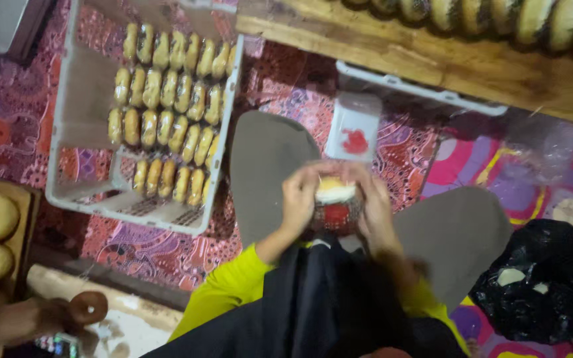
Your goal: The person sits on the floor and repeatedly picks up pastries from a wooden board, places them into small plastic bags, and arranges the packaged pastries in a white plastic crate. The person handles the pastries one at a time throughout the episode.
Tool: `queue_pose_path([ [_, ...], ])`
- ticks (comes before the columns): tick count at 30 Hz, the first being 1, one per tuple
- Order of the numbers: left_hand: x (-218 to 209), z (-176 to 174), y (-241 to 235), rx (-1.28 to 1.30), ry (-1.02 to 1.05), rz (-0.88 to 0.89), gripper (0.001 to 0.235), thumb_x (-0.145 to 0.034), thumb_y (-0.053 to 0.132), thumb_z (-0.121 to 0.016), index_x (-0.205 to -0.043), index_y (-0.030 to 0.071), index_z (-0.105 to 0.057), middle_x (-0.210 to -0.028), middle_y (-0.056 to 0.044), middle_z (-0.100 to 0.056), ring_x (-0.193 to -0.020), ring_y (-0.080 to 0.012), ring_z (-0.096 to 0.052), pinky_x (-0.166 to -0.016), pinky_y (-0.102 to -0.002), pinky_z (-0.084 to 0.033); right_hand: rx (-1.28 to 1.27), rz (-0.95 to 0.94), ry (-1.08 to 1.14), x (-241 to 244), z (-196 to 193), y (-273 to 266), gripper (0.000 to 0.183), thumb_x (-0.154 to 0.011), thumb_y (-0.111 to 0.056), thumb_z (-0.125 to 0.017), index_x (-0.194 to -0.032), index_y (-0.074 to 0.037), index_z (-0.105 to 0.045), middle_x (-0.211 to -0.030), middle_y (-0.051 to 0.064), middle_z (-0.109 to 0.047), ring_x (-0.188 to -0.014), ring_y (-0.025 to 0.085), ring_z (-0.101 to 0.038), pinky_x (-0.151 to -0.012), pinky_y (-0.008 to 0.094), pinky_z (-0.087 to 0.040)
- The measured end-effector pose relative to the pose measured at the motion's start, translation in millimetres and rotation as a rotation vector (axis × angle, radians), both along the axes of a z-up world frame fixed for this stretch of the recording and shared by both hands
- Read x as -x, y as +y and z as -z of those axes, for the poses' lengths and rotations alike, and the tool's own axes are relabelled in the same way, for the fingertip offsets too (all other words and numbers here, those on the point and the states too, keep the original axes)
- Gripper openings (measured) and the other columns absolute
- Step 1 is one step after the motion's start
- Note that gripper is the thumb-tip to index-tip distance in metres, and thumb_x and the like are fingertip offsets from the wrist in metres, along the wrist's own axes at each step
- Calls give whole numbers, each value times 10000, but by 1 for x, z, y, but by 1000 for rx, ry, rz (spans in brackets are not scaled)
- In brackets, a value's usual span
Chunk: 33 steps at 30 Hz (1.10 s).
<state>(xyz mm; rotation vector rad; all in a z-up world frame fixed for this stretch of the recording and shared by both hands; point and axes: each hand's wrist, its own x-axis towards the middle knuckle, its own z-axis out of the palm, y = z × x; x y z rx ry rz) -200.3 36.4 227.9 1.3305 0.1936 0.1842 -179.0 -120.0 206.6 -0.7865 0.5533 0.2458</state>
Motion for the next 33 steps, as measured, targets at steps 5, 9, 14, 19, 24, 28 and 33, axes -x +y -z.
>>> queue_pose_path([
  [5,-22,17,93,-380,51,-210,82,-953,38,-748,-1013,-17,-746,-956,-72,-685,-864,-130,-639,-765,-258,-516,677,-364,-636,-69,32,40,167,-970,-129,-740,-1052,10,-786,-1073,100,-700,-1062,194,-632,-975,298,-503],
  [9,33,58,112,-701,90,-228,78,-979,83,-716,-1008,10,-711,-898,-41,-732,-799,-118,-689,-736,-249,-540,1266,-345,-823,-24,57,78,164,-836,-131,-826,-905,17,-836,-941,120,-683,-985,218,-591,-892,351,-442],
  [14,53,113,130,-161,417,-140,237,-1004,129,-701,-1177,-13,-623,-854,-88,-739,-775,-136,-693,-731,-247,-551,636,-509,-192,-19,125,82,188,-944,-119,-838,-968,23,-717,-921,96,-726,-812,149,-660,-739,266,-513],
  [19,-18,97,93,-124,391,291,381,-982,172,-693,-1309,-1,-601,-1023,-84,-774,-915,-157,-745,-813,-280,-600,150,-442,8,-48,125,6,429,-847,-69,-727,-1245,-79,-567,-1008,8,-750,-844,103,-726,-735,243,-593],
  [24,-138,130,-10,-1113,138,610,759,-940,525,-713,-1572,185,-467,-1613,-114,-476,-1535,-331,-389,-1271,-552,-351,799,120,-60,-107,164,-143,504,-798,-83,-837,-1219,-19,-566,-1007,120,-684,-814,214,-655,-659,324,-516],
  [28,-192,170,-36,-1681,297,825,1128,-702,680,-779,-1619,255,-279,-1713,-137,-76,-1554,-375,84,-1155,-755,12,1948,63,-297,-122,174,-167,614,-663,-111,-882,-1185,10,-582,-1104,222,-649,-977,369,-651,-839,475,-532],
  [33,-200,223,-37,-1821,321,830,1160,-670,705,-771,-1631,341,-234,-1725,-75,-22,-1547,-360,155,-1110,-807,58,1764,-791,-634,-189,210,-45,339,-791,-129,-664,-1101,-4,-716,-1071,258,-705,-1017,438,-673,-934,508,-545],
])
